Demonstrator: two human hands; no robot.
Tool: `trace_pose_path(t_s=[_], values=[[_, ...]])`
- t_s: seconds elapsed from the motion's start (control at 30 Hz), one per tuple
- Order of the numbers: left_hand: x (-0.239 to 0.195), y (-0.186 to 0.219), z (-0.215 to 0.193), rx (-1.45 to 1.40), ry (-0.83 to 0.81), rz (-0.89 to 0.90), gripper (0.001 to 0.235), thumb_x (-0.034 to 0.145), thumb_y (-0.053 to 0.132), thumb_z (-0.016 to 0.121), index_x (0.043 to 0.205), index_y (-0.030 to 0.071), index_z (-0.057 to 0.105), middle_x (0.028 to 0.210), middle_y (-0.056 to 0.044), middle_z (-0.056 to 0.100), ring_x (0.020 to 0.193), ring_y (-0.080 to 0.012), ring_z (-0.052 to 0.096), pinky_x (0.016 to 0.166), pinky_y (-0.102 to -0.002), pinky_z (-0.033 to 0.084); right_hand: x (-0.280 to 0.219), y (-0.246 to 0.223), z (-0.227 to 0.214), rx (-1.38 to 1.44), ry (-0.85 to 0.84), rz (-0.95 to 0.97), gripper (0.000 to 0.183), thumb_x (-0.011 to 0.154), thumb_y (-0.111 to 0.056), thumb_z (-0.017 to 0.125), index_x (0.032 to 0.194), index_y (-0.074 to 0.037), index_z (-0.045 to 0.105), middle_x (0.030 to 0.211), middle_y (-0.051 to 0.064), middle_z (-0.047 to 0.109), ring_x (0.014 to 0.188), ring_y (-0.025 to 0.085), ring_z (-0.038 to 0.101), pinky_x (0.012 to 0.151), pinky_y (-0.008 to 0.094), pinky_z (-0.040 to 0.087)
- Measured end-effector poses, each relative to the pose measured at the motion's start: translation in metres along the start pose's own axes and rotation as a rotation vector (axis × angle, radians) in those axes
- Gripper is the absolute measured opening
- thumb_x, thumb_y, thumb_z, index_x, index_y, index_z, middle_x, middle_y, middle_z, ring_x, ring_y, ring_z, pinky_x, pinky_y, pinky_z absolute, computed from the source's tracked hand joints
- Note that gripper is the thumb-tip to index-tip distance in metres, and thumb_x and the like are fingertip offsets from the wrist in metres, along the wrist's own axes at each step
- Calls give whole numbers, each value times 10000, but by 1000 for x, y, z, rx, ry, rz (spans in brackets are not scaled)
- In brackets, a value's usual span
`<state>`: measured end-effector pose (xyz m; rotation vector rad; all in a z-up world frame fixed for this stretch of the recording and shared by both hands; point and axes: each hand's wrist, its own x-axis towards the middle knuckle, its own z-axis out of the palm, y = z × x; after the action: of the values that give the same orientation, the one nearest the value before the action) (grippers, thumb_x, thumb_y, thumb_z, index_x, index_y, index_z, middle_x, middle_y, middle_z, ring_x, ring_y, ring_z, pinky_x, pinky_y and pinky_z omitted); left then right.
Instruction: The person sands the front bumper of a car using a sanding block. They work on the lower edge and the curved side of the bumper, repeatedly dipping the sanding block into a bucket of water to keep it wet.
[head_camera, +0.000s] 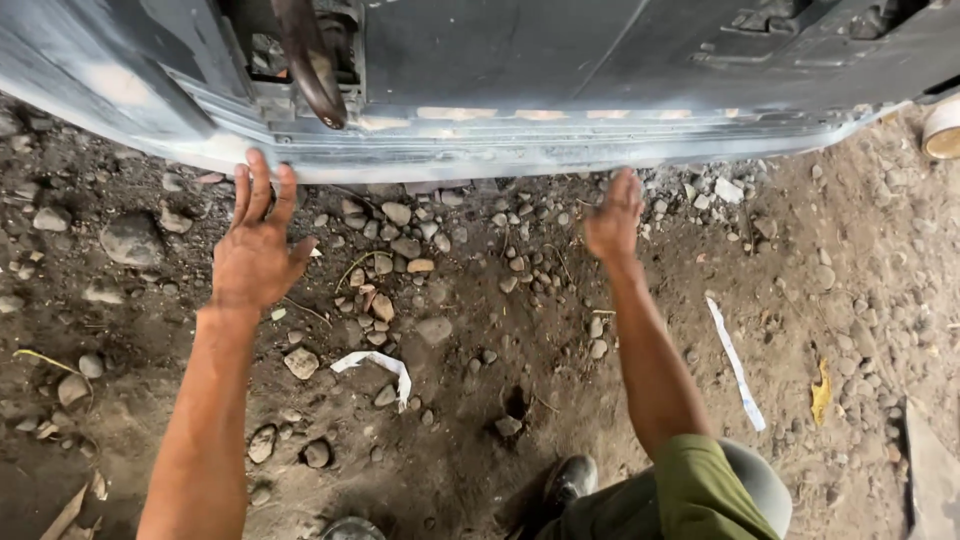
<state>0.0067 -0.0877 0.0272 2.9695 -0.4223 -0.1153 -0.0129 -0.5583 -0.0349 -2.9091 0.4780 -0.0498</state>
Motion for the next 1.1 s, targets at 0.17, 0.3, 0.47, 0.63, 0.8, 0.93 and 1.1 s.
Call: trace_pose_path(t_s=[0.17,0.3,0.47,0.63,0.8,0.93,1.1], values=[[10,-5,-1,35,-20,-18,1006,935,368,678,1682,304,8,1740,-91,-113,1606,-285,44,1168,-417,420,-22,-49,84,500,403,-425,685,1098,-248,345,1674,-80,14,1751,174,22,1630,368,70,1239,490,237],[9,-4,-9,-4,-111,-94,1006,934,296,677,1686,340,11,1759,-59,-114,1632,-266,48,1110,-413,476,-19,-42,61,1819,26,-482,467,1181,-55,432,1526,154,196,1578,353,236,1504,461,295,1288,490,366],[9,-6,3,-22,-6,-33,1048,887,304,734,1676,310,45,1731,-99,-100,1595,-304,57,1155,-428,430,-14,-41,-7,819,172,-383,802,960,97,356,1644,-29,-44,1740,177,-64,1625,329,43,1301,501,134],[7,-1,0,-22,-23,-61,1031,896,303,731,1674,313,54,1732,-97,-95,1599,-296,55,1147,-423,435,-33,-136,31,142,300,-556,909,903,160,381,1667,-48,-65,1742,151,-113,1624,325,-86,1333,487,-94],[9,-8,-5,17,-15,-41,990,942,319,687,1687,313,36,1736,-46,-114,1597,-264,49,1151,-443,418,-2,-41,39,-470,684,-520,744,987,34,383,1679,-18,115,1767,155,137,1647,282,173,1334,432,266],[8,-5,-5,-44,-69,-63,995,924,298,689,1673,328,36,1735,-59,-131,1604,-269,44,1136,-444,441,14,47,-23,216,100,-111,856,943,58,410,1694,-43,15,1757,169,56,1628,336,121,1300,397,276],[10,-2,-2,-32,-70,-77,992,927,318,692,1675,322,41,1724,-64,-136,1602,-290,47,1126,-446,446,5,-25,-34,184,-121,-176,896,808,126,369,1613,43,-16,1702,204,-110,1588,314,-131,1317,464,-69]])
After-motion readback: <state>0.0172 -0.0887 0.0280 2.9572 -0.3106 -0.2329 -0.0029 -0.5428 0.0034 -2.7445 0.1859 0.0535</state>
